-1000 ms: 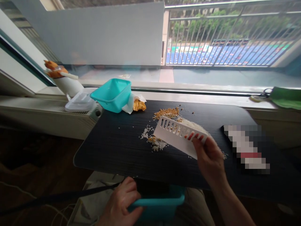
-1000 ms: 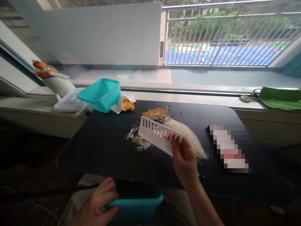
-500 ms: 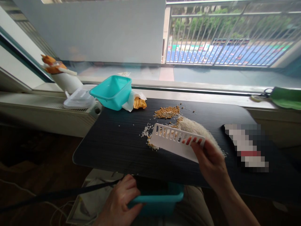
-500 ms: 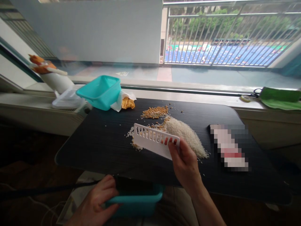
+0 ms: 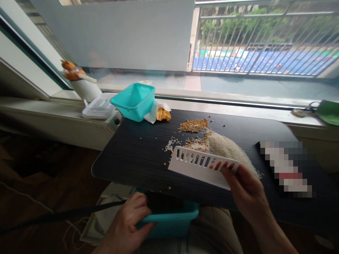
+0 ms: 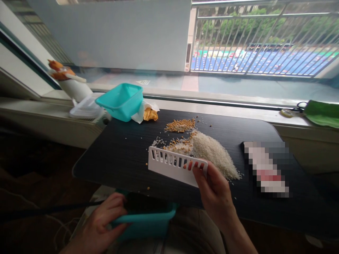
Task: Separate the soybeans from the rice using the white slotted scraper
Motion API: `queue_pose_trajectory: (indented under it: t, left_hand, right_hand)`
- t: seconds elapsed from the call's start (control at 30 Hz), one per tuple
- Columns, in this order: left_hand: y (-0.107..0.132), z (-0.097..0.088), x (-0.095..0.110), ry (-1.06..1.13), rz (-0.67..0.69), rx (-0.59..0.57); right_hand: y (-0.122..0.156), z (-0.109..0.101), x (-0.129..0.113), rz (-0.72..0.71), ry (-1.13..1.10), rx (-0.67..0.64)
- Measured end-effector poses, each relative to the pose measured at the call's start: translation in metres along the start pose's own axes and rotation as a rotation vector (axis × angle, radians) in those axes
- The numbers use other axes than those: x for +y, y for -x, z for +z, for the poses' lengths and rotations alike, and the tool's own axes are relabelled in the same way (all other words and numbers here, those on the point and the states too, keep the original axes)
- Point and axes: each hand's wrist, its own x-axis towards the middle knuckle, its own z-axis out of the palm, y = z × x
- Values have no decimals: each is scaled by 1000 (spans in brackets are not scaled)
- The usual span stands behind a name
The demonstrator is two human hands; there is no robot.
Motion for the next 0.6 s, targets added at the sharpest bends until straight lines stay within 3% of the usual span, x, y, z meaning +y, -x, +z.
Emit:
queue_pose_trajectory:
  t: [0.1, 0.27, 0.4, 0.6]
  left_hand:
    - [3, -2, -1, 13, -26, 19]
    - [5, -1, -3, 55, -23, 36]
    - [6, -3, -6, 46, -44, 14]
    - [9, -11, -10, -9, -62, 35]
  right_hand:
    - [8, 3, -2, 87, 2, -57]
    - [27, -1, -8, 207, -64, -32]
    - [16, 5, -5, 132, -25, 17]
    - [-17, 38, 7, 9, -59, 68]
